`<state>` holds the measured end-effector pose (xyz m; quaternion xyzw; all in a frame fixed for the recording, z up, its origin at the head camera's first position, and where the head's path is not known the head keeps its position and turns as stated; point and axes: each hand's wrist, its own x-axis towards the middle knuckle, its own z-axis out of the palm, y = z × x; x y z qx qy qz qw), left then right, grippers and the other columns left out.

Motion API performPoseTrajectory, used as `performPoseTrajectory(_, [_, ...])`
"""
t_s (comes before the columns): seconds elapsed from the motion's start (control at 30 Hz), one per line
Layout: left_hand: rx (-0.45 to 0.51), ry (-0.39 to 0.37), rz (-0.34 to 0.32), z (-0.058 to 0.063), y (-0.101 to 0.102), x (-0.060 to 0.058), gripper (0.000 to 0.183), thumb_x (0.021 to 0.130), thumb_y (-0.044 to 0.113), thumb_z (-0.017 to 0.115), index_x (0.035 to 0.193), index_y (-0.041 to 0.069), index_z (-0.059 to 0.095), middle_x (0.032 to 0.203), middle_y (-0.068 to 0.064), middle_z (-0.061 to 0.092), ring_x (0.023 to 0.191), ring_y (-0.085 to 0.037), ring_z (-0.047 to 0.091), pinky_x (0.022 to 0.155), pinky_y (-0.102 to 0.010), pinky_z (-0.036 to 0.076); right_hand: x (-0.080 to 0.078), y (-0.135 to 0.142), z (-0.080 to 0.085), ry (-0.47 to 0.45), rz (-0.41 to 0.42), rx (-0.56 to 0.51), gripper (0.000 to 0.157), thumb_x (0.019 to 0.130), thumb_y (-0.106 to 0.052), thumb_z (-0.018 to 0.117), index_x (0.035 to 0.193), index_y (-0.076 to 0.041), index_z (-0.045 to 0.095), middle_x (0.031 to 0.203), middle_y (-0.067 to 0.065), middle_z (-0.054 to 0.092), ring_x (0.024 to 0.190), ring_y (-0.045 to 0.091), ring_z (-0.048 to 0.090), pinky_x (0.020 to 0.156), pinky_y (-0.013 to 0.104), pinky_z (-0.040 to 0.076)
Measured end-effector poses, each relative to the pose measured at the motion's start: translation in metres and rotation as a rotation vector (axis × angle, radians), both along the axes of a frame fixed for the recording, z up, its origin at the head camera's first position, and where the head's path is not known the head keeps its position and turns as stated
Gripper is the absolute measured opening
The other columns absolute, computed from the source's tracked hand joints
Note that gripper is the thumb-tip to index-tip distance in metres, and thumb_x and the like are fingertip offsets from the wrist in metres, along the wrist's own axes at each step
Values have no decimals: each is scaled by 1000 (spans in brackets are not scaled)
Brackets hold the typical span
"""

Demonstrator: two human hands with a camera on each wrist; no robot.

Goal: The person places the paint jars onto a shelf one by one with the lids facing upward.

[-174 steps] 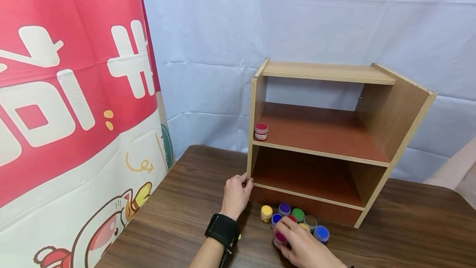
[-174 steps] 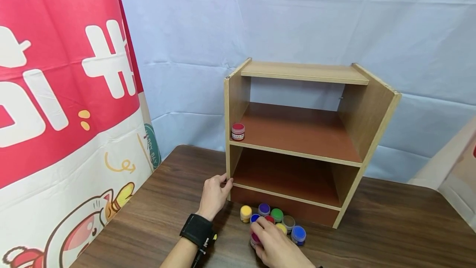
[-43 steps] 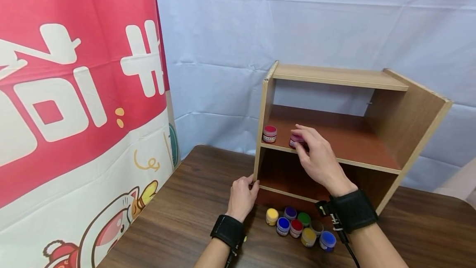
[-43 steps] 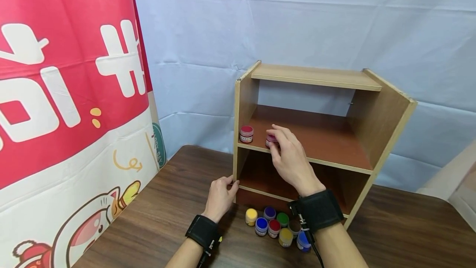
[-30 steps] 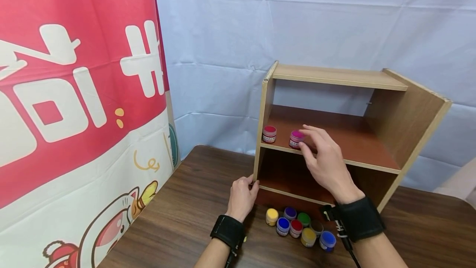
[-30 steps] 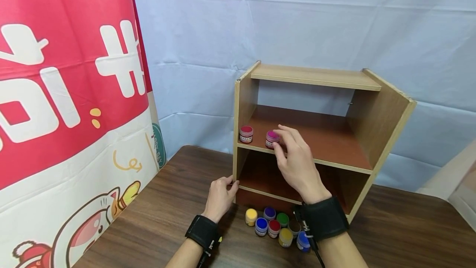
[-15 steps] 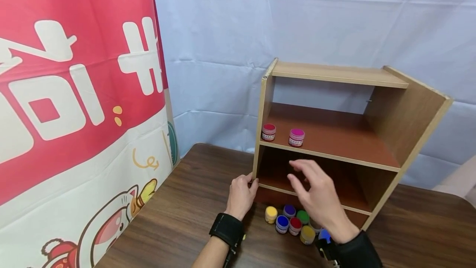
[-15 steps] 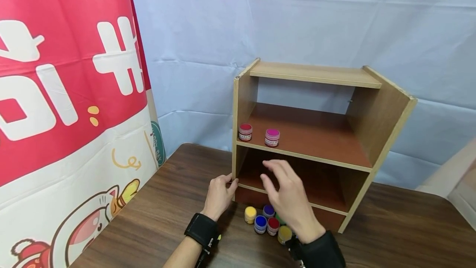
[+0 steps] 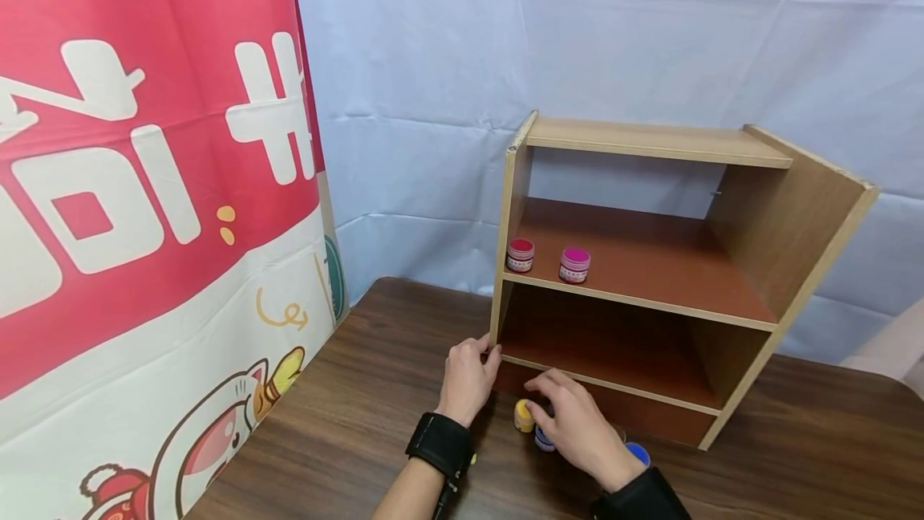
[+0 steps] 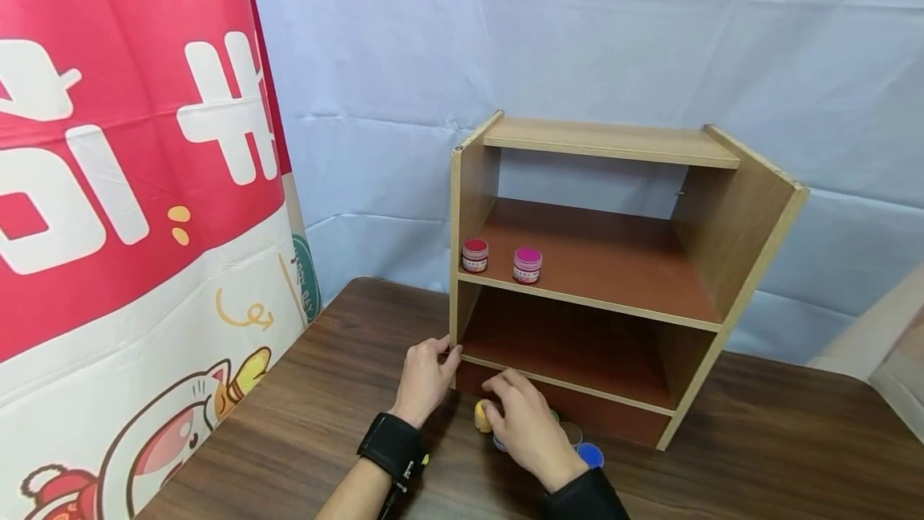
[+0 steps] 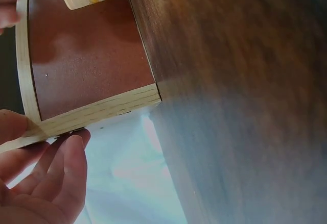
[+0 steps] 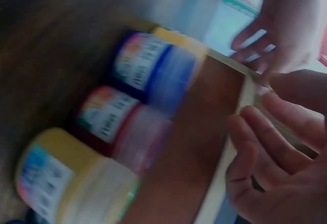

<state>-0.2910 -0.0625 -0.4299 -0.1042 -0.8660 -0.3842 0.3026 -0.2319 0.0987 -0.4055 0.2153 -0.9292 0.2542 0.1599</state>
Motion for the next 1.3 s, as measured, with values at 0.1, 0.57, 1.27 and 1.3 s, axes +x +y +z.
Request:
performPoseTrajectory(0.1, [-9, 8, 6, 0, 0, 0, 29, 88, 22, 61, 110, 6, 71, 81, -9, 69, 68, -15, 63, 53, -24, 48, -3, -2, -7, -80, 13, 59, 22, 81, -14, 68, 102, -6, 67, 96, 3, 60, 82, 16, 57, 67, 33, 49])
performPoseTrajectory(0.57, [9, -14, -27, -1, 0, -1, 30, 90, 22, 60, 112, 5, 69, 80, -9, 67, 58, -9, 56, 46, -19, 41, -12, -12, -20, -68, 74, 238, 24, 80, -18, 69, 100, -5, 65, 89, 3, 54, 77, 19, 50, 65, 44, 41])
performPoseTrajectory(1.27, [19, -42, -26, 1, -2, 1, 31, 90, 23, 60, 113, 4, 69, 83, -11, 68, 60, -10, 56, 47, -19, 42, -10, -2, -26, -72, 281, 206, 20, 82, -18, 67, 102, -16, 64, 104, -3, 58, 93, 14, 54, 71, 38, 39])
performPoseTrajectory(1.3, [18, -39, -26, 1, -1, 1, 31, 90, 23, 60, 113, 4, 69, 83, -11, 68, 60, -10, 56, 47, -20, 42, -10, -2, -26, -72, 275, 211, 21, 83, -19, 67, 103, -15, 64, 104, -3, 58, 92, 14, 54, 71, 38, 39])
